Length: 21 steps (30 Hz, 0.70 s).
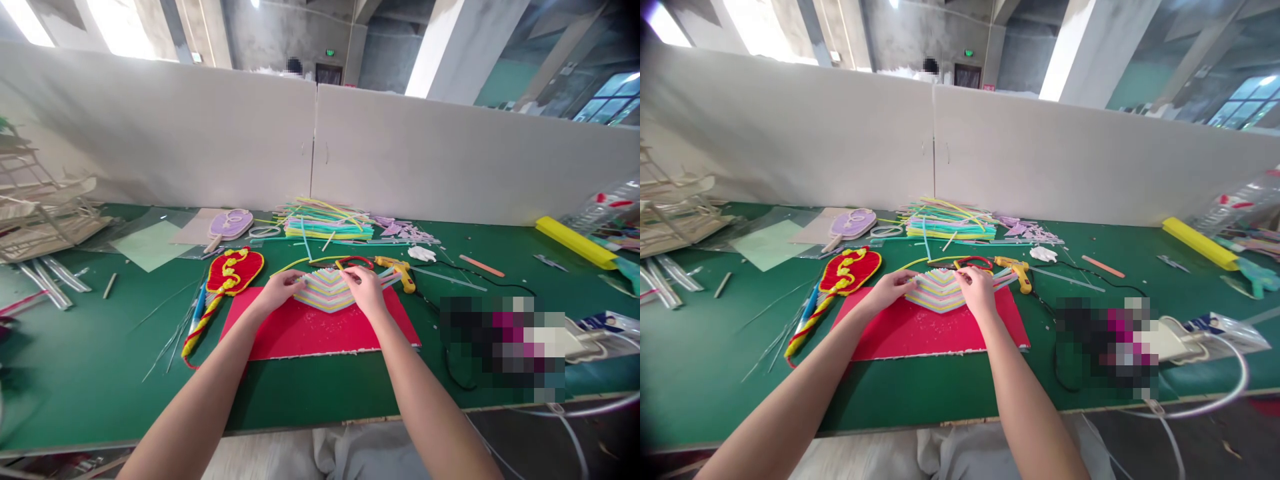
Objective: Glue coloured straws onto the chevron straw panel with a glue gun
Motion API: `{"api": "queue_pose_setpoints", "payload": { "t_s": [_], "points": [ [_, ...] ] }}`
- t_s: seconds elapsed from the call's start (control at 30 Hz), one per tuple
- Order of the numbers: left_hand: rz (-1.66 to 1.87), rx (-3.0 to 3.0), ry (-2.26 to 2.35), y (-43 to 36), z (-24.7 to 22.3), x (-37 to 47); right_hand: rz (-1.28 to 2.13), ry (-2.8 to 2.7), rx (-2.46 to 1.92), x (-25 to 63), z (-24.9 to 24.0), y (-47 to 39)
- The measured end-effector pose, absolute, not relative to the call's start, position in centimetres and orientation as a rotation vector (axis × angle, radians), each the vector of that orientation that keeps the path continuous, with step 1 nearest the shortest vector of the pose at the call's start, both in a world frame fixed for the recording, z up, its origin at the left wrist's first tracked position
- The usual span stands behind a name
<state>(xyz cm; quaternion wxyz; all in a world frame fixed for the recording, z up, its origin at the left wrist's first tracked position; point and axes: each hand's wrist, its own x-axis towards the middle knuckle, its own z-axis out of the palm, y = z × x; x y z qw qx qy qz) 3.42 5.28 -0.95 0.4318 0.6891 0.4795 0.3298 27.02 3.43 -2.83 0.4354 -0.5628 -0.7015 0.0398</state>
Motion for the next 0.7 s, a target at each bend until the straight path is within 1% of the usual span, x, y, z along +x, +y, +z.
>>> {"api": "queue_pose_setpoints", "payload": {
  "t_s": [0.33,0.43,0.57,0.7],
  "points": [
    [0.876,2.010,1.582,3.5,-0.3,3.8,-0.001,-1.848,-1.483,26.6,-3.1,2.9],
    [0.917,2.275,1.669,3.0,-0.1,4.2,-0.019,-1.886,-1.467,26.5,-2.3,3.2],
    [0.908,2.478,1.612,2.3,-0.2,5.2,-0.056,-1.970,-1.422,26.4,-0.3,4.5],
    [0.887,2.547,1.511,1.3,-0.2,6.3,-0.112,-2.029,-1.422,27.2,1.5,8.1]
  ]
}}
